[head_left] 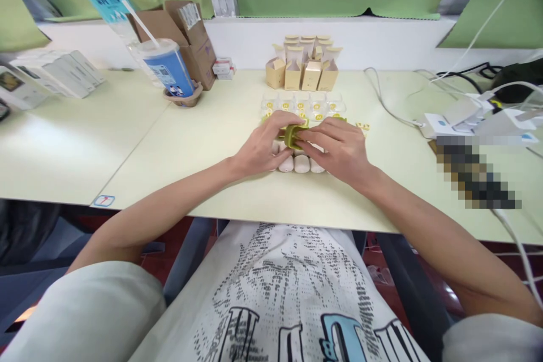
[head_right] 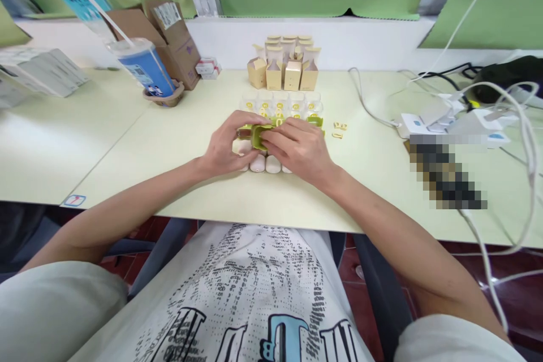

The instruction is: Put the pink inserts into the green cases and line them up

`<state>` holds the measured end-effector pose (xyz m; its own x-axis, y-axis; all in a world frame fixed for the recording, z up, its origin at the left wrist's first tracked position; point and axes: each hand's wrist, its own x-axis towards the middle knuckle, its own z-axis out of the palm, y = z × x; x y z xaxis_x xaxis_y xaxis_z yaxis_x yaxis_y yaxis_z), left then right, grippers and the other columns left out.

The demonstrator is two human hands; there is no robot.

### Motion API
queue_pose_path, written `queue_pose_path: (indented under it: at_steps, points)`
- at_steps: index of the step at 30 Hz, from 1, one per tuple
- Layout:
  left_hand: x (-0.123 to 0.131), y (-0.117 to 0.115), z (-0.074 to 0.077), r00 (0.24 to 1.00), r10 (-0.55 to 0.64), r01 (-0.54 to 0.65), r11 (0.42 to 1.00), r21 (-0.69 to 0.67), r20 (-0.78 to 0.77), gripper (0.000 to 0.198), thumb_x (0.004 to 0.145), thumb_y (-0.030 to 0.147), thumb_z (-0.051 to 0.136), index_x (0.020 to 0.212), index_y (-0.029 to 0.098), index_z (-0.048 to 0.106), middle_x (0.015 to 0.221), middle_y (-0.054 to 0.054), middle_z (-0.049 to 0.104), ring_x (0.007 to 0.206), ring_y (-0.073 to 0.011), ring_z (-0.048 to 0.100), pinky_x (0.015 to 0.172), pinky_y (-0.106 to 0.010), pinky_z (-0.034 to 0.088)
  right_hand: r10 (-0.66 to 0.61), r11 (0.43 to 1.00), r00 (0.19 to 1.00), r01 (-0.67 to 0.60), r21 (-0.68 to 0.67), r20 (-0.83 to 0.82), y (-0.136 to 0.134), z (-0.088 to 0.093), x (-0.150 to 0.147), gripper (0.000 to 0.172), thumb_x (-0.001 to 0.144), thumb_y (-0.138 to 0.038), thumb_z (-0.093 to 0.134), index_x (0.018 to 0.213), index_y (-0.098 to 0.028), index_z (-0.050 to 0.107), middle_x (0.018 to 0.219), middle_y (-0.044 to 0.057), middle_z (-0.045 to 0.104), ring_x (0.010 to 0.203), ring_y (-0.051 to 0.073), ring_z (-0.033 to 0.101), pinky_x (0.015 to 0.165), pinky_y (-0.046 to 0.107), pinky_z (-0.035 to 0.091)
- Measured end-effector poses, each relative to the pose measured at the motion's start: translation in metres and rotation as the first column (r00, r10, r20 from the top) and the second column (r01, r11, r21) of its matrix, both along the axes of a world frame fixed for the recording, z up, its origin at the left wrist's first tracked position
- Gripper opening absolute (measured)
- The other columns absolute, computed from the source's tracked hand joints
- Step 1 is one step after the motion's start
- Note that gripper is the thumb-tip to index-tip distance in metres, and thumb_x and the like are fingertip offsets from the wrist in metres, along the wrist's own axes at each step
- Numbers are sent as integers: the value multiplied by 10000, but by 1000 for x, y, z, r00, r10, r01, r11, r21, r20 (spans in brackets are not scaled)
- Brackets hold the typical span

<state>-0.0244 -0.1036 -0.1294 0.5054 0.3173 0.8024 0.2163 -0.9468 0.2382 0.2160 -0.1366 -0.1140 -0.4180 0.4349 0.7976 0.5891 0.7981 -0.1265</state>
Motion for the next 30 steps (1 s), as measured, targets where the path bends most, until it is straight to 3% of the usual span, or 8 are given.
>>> queue_pose_path:
  at_steps: [4, 11, 16, 24, 30]
  points:
    - [0, -3, 0, 999, -36, 36, 999, -37, 3, 549, 997, 250, 738, 1513, 311, 559, 1399, -107, 749, 1314, -266, 754, 878, -424, 738, 14, 1000, 1000, -14, 7, 19, 2, -3, 0, 153, 1079, -359, 739, 1043, -355, 888, 971, 23, 884, 795, 244, 729, 730, 437, 573]
    - [0, -2, -3, 1000, 24, -19, 977, -214, 20, 501, 929, 371, 870, 1387, 308, 678, 1366, -88, 768, 1313, -318, 759, 933, -509, 737, 26, 997, 999, -23, -78, 39, 7, -6, 1, 250, 1113, -399, 684, 998, -322, 892, 963, 38, 873, 833, 245, 729, 735, 430, 541]
    - [1, -3, -4, 996, 70, -52, 953, -299, 50, 501, 885, 398, 920, 1336, 317, 717, 1335, -72, 773, 1316, -336, 757, 985, -560, 731, -3, 994, 1000, 0, -111, -28, 6, -8, -3, 222, 1109, -359, 690, 1019, -315, 888, 926, 31, 851, 828, 241, 733, 777, 424, 564]
    - [6, -6, -14, 994, 52, -35, 983, -178, 93, 486, 985, 432, 834, 1416, 297, 653, 1337, -87, 778, 1259, -279, 790, 944, -460, 764, -24, 995, 1000, 22, -95, -19, 6, -9, -7, 248, 1105, -305, 677, 969, -279, 883, 831, 40, 792, 785, 231, 701, 734, 391, 523]
    - [6, -1, -6, 993, 59, -38, 979, -199, 101, 595, 933, 581, 891, 1411, 324, 648, 1353, -85, 767, 1256, -308, 807, 1052, -537, 730, -18, 974, 990, -14, -226, -139, 1, 1, -6, 173, 1079, -364, 729, 988, -305, 863, 885, 16, 818, 777, 213, 714, 777, 380, 578]
